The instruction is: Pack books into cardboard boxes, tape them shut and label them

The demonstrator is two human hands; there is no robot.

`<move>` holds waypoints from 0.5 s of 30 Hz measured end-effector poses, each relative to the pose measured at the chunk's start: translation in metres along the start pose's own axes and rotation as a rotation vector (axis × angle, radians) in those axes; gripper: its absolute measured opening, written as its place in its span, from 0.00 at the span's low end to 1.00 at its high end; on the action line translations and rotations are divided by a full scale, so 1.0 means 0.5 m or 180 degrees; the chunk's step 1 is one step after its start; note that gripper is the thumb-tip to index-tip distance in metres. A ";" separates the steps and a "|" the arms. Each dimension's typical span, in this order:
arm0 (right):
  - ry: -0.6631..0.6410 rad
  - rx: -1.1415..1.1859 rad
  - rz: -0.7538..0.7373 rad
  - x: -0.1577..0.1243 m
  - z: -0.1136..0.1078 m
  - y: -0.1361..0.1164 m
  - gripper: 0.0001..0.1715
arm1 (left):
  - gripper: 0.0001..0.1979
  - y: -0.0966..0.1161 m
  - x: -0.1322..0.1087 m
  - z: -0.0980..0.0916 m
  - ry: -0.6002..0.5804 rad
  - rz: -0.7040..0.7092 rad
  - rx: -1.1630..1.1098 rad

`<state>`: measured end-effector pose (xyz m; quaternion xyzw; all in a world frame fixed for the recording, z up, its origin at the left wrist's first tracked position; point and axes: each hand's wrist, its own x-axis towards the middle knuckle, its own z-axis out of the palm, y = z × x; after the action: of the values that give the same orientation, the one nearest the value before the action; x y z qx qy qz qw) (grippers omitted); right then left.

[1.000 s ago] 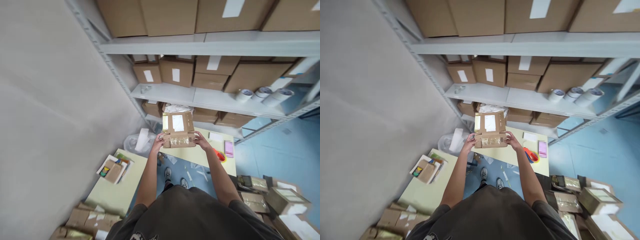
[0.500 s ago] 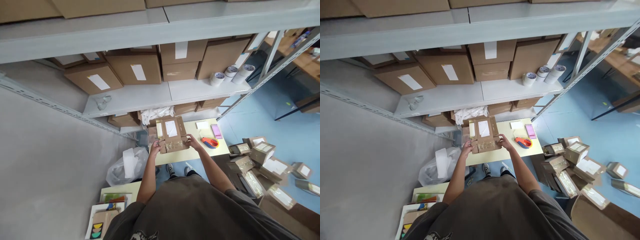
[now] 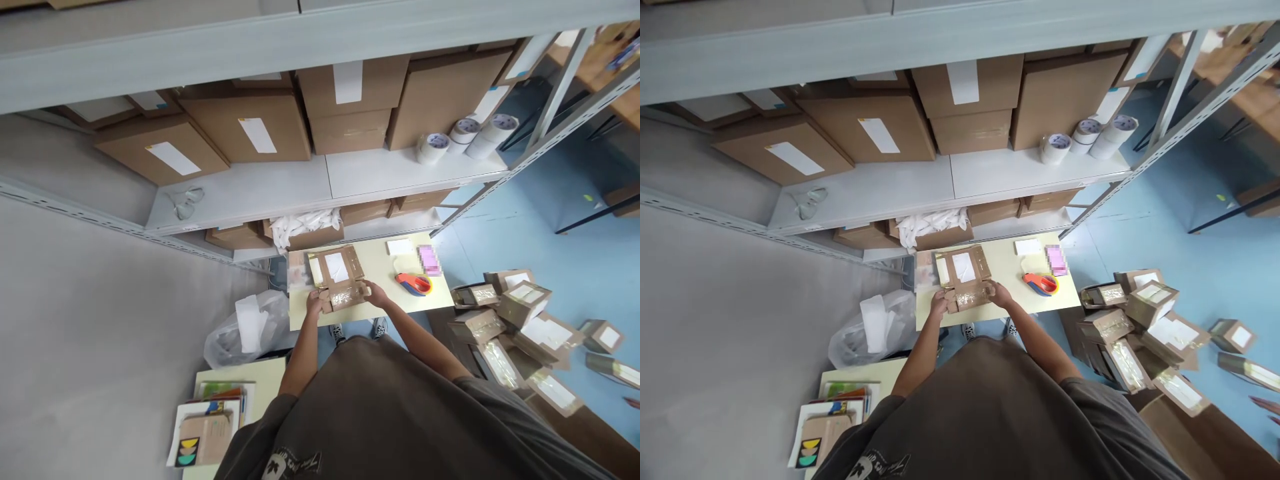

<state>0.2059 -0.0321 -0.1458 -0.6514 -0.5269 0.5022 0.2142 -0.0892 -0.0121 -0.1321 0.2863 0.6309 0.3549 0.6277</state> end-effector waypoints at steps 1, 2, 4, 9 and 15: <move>-0.0215 -0.0243 -0.0225 -0.006 0.006 -0.002 0.50 | 0.25 -0.001 -0.007 0.009 0.0124 -0.0026 -0.0013; -0.0424 -0.0414 -0.0469 -0.013 0.014 -0.005 0.52 | 0.25 -0.002 -0.015 0.020 0.0261 -0.0058 -0.0025; -0.0684 -0.0660 -0.0888 -0.028 0.035 -0.014 0.58 | 0.27 -0.001 -0.032 0.045 0.0534 -0.0122 -0.0073; -0.0291 -0.0729 -0.1253 -0.056 0.062 -0.040 0.50 | 0.34 0.022 -0.064 0.136 0.0836 0.0128 -0.0277; 0.0467 0.0157 -0.1103 -0.041 -0.032 -0.042 0.34 | 0.33 0.095 -0.016 0.168 0.0141 0.0509 -0.0258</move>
<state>0.2111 -0.0393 -0.1135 -0.5803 -0.6017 0.4217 0.3511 -0.0092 0.0166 -0.0854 0.3022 0.6048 0.4354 0.5944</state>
